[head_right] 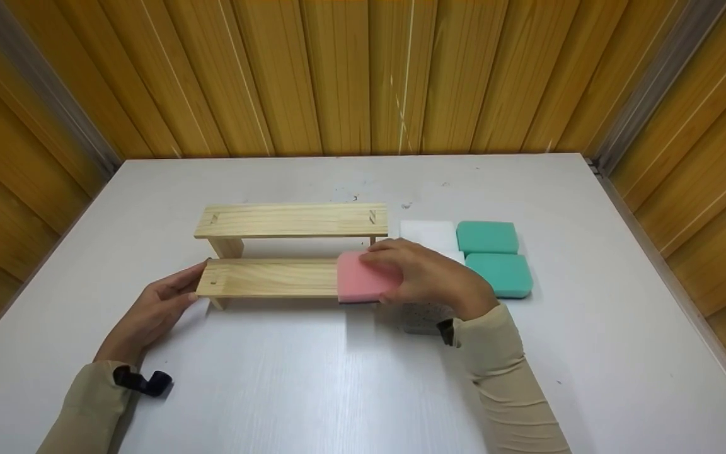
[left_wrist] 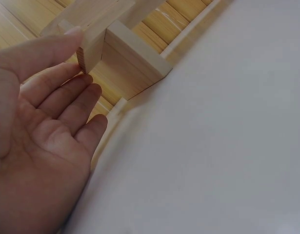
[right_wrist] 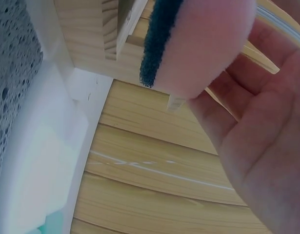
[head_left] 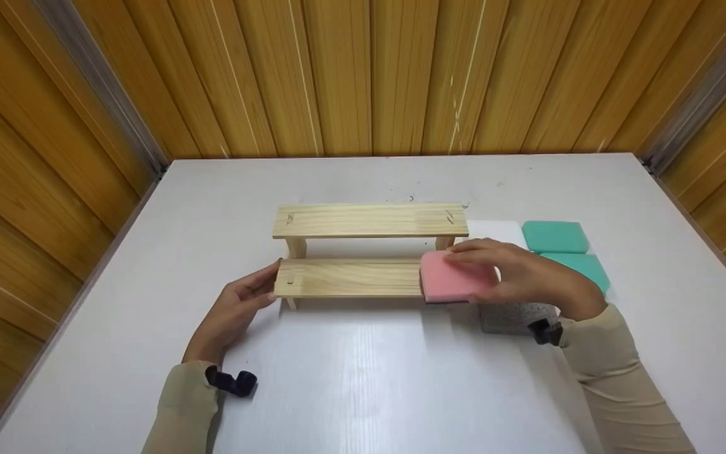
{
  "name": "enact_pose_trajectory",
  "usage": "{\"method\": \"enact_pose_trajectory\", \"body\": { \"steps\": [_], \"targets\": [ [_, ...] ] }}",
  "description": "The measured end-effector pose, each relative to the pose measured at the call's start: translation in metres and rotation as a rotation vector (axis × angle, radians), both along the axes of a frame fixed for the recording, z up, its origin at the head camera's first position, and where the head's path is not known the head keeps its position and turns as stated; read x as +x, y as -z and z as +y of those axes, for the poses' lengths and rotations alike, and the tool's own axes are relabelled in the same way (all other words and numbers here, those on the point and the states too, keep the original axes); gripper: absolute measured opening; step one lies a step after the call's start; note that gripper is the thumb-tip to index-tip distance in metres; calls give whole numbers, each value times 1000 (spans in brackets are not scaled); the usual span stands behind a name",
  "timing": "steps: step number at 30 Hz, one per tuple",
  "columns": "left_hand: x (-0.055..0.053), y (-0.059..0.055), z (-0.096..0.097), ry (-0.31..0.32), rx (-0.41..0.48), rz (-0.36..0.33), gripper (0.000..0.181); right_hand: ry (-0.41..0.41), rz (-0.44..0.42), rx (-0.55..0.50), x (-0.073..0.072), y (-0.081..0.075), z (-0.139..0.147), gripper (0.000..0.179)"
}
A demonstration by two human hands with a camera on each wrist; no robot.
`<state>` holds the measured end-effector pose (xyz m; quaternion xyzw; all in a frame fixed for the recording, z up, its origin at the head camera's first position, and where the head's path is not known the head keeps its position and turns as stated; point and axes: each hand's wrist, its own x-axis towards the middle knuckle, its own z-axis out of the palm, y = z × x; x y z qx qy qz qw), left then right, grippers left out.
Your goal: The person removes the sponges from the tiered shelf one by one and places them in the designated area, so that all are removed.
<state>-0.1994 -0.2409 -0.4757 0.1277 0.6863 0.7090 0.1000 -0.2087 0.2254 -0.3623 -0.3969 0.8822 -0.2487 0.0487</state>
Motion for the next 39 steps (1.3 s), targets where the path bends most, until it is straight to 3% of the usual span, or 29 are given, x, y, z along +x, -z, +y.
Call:
{"method": "enact_pose_trajectory", "body": {
  "steps": [12,20,29,39],
  "targets": [
    [1,-2,2,-25,-13,-25,65,28,81,6,4,-3,20,62],
    [2,-2,2,-20,-6,-20,65,89,-9,44,9,-9,34,63],
    [1,0,1,14,0,3,66,128,-31,71,14,-10,55,64],
    [1,-1,1,-6,-21,-4,66,155,-50,111,16,-8,77,68]
  ]
}}
